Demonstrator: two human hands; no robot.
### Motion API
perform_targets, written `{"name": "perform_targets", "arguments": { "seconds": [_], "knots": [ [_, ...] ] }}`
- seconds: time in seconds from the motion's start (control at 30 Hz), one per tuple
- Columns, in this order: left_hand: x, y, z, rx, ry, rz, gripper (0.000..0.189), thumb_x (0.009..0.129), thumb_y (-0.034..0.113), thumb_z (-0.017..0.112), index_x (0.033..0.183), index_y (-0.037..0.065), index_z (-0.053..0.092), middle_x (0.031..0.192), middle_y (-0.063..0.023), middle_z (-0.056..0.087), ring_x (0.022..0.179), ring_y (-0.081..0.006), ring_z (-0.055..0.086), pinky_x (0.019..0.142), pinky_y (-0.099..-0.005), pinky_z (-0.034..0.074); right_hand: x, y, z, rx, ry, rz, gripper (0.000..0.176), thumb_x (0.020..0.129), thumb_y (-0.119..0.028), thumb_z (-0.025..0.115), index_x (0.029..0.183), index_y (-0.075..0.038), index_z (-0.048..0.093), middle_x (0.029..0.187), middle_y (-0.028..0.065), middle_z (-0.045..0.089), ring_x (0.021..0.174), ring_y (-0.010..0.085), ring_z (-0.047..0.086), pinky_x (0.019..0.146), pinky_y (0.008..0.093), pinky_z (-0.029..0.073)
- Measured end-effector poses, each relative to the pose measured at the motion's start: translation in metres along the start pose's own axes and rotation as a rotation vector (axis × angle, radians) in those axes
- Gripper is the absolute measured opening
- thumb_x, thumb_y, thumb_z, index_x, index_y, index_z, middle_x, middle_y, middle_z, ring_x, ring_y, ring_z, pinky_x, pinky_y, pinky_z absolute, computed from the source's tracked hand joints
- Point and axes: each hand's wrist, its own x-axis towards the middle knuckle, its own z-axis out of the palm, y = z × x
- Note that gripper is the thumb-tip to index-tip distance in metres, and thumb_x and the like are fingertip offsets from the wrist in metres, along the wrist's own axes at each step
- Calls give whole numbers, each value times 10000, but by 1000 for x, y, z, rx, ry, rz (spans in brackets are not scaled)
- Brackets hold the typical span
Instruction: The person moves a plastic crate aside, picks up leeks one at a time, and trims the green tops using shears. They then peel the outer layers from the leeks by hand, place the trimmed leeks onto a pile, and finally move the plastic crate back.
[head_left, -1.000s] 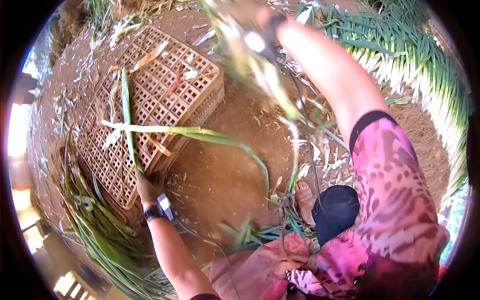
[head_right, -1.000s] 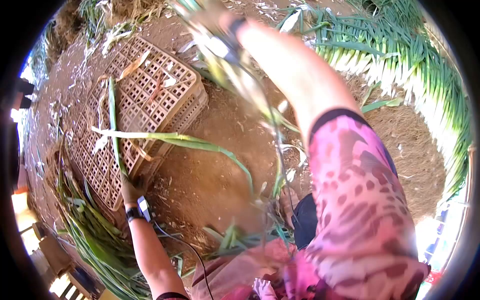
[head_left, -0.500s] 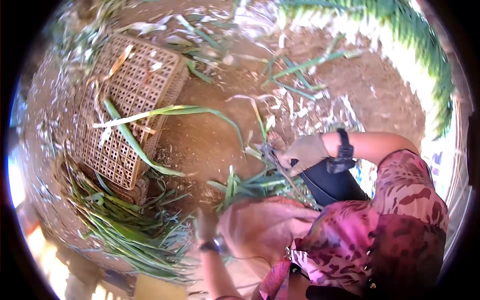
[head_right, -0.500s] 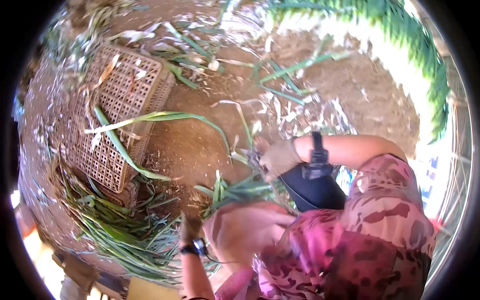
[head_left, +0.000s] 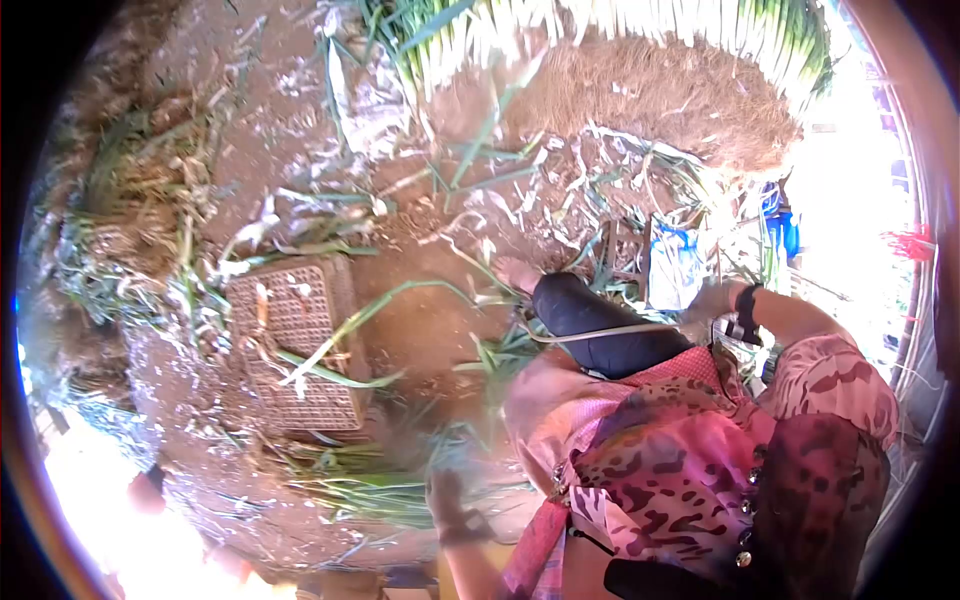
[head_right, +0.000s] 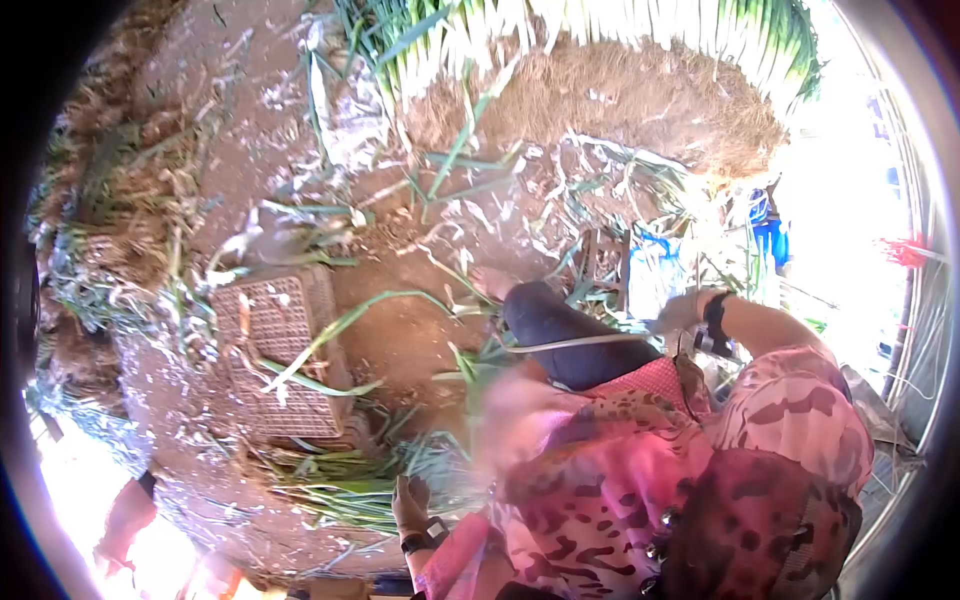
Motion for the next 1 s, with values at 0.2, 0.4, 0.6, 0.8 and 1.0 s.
{"name": "perform_targets", "arguments": {
  "seconds": [0.2, 0.4, 0.6, 0.8, 1.0],
  "knots": [
    [-93, 113, 61, 193, -89, 200, 349, 968, 326, 630, 1218, 84, 620, 1025, -34, 658, 902, -164, 636, 756, -307, 540, -20, -36, -73, 183, 550, -146, 437, 957, -477, 594, 1016, -61, 715, 814, 110, 689, 717, 221, 650, 691, 374, 519],
    [-182, 178, 114, 192, -140, 367, 287, 962, 281, 651, 1149, 64, 646, 995, -30, 654, 855, -138, 629, 717, -277, 541, -110, 11, -165, 794, 953, 172, 265, 942, -291, 640, 964, -40, 723, 713, 42, 610, 650, 132, 562, 617, 333, 497],
    [-67, 118, 3, 349, -126, 581, 152, 950, 260, 657, 969, 110, 674, 783, 20, 627, 646, -98, 576, 553, -253, 464, -187, 96, -103, 169, 594, 1004, 376, 885, -403, 636, 1011, -69, 754, 1057, 193, 718, 968, 355, 698, 862, 457, 550],
    [-101, 130, -26, 1732, -29, 1065, 458, 830, 218, 654, 1267, 95, 594, 1058, -102, 677, 834, -304, 646, 809, -437, 533, -128, 108, -120, 81, 511, 948, 308, 909, -256, 599, 1088, -38, 723, 1151, 143, 708, 1068, 281, 679, 896, 424, 545],
    [-61, 222, -46, 1185, -173, 673, 338, 884, 245, 649, 1179, 82, 614, 973, -58, 661, 785, -220, 629, 725, -355, 512, 5, -70, -255, -284, 837, -60, 113, 773, -131, 683, 887, -124, 682, 808, 91, 649, 816, 315, 656, 779, 424, 518]
  ]
}}
